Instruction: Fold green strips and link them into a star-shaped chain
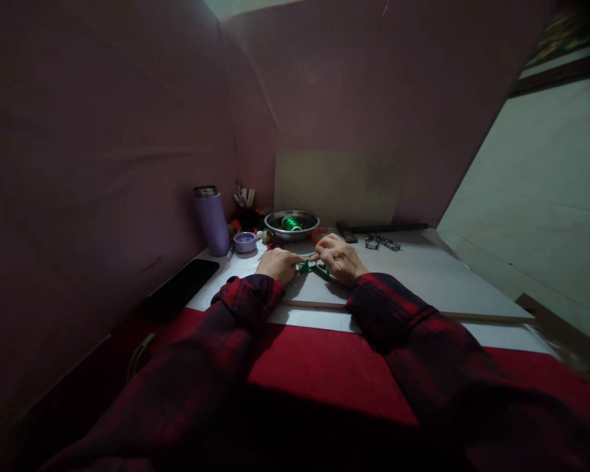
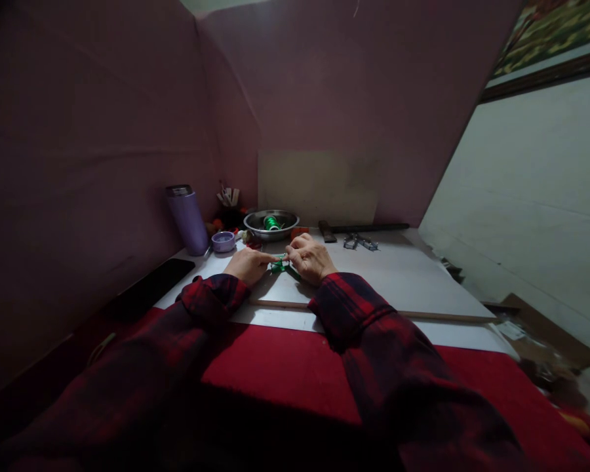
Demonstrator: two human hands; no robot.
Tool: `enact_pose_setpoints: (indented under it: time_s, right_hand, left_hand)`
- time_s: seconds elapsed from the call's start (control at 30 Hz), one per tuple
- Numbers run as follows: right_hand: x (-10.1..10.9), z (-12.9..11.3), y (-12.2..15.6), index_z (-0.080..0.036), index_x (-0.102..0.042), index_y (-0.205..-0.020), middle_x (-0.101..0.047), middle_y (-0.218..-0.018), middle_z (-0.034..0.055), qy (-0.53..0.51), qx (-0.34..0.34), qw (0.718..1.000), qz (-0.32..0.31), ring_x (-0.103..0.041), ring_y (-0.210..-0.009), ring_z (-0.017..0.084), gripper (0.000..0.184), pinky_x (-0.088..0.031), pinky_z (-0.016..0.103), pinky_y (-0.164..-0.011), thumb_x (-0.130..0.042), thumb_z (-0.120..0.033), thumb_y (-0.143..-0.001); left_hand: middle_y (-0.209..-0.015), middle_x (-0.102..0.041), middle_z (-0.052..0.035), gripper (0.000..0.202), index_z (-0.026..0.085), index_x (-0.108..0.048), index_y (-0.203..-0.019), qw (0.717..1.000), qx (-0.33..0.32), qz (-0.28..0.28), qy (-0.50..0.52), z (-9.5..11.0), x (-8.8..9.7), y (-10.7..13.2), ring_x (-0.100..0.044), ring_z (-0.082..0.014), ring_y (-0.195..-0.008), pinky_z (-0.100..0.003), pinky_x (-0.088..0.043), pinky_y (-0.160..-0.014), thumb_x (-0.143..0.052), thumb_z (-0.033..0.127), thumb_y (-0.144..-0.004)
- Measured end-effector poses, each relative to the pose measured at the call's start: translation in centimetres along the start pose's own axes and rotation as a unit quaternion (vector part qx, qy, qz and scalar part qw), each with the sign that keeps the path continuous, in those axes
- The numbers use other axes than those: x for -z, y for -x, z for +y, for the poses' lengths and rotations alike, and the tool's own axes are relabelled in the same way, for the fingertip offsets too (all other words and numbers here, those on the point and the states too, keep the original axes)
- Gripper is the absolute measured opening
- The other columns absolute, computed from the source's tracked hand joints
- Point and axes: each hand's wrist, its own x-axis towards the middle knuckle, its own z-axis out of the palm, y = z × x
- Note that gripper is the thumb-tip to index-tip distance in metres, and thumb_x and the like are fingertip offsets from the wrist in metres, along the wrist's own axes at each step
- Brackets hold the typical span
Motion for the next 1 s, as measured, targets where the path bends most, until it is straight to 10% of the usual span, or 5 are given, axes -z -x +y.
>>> enact_pose_setpoints:
  time_s: [1.0]
  right_hand:
    - [0.05,-0.36,0.02,-0.023,-0.074,-0.072,-0.064,-0.085,0.0066,0.015,-0.004,1.0,0.012,-0.049,-0.09,0.019,0.05,-0.042,0.033,-0.082,-0.03,-0.034,-0.094]
  left_hand:
    - [-0.106,-0.07,-0.0016,0.037,0.036,-0.068,-0.106,0.999,0.029,-0.029,-0.001,0.21,0.37,-0.21,-0.062,-0.0205,-0.104,-0.031,-0.045,-0.091,-0.049,0.018,-0.081]
